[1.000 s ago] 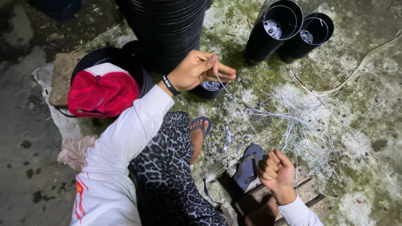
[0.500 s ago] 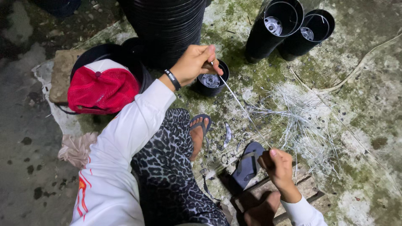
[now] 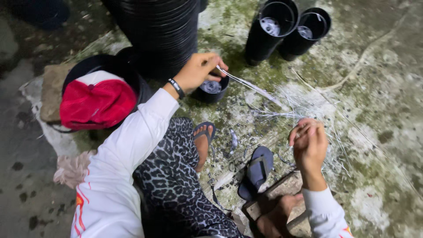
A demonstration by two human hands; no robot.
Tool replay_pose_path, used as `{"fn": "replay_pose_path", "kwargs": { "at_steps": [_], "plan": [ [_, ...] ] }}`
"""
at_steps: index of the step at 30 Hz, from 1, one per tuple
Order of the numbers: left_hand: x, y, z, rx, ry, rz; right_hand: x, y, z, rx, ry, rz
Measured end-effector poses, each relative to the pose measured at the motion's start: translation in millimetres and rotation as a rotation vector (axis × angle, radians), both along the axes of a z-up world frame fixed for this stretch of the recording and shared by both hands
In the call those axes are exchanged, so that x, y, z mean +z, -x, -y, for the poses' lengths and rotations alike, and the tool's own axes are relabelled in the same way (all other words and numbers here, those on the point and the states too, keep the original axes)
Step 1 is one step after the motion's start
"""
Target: The person sits on the floor and assembles black plastic containers by inserting thin white wires through holes in the base. They pick up wires, thread them through the containers, and place the finished units aside.
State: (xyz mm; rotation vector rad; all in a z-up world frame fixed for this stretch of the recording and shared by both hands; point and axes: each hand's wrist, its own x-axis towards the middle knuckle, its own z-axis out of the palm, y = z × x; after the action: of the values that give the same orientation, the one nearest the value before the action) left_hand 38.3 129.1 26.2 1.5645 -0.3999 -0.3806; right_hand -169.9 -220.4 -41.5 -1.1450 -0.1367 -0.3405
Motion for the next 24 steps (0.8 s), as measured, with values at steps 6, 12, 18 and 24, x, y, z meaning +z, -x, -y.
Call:
{"fn": "replay_pose_path", "kwargs": {
  "at_steps": [6, 12, 18, 24],
  "plan": [
    [-7.8, 4.2, 11.2, -0.45, -0.306, 0.187, 38.1, -40.2, 44.3, -0.333, 0.09, 0.118],
    [4.8, 16.9, 36.6, -0.455, -0.755, 0.517, 87.1, -32.7, 53.3, -0.327, 0.489, 0.134],
    [42.1, 63.6, 102.0, -0.534, -0.326, 0.563, 113.3, -30.5, 6.4, -0.089, 0.539, 0.073],
    [58.8, 91.1, 122.1, -0.661, -0.324, 0.493, 115.6, -37.1, -18.4, -0.064, 0.441, 0.039]
  ]
}}
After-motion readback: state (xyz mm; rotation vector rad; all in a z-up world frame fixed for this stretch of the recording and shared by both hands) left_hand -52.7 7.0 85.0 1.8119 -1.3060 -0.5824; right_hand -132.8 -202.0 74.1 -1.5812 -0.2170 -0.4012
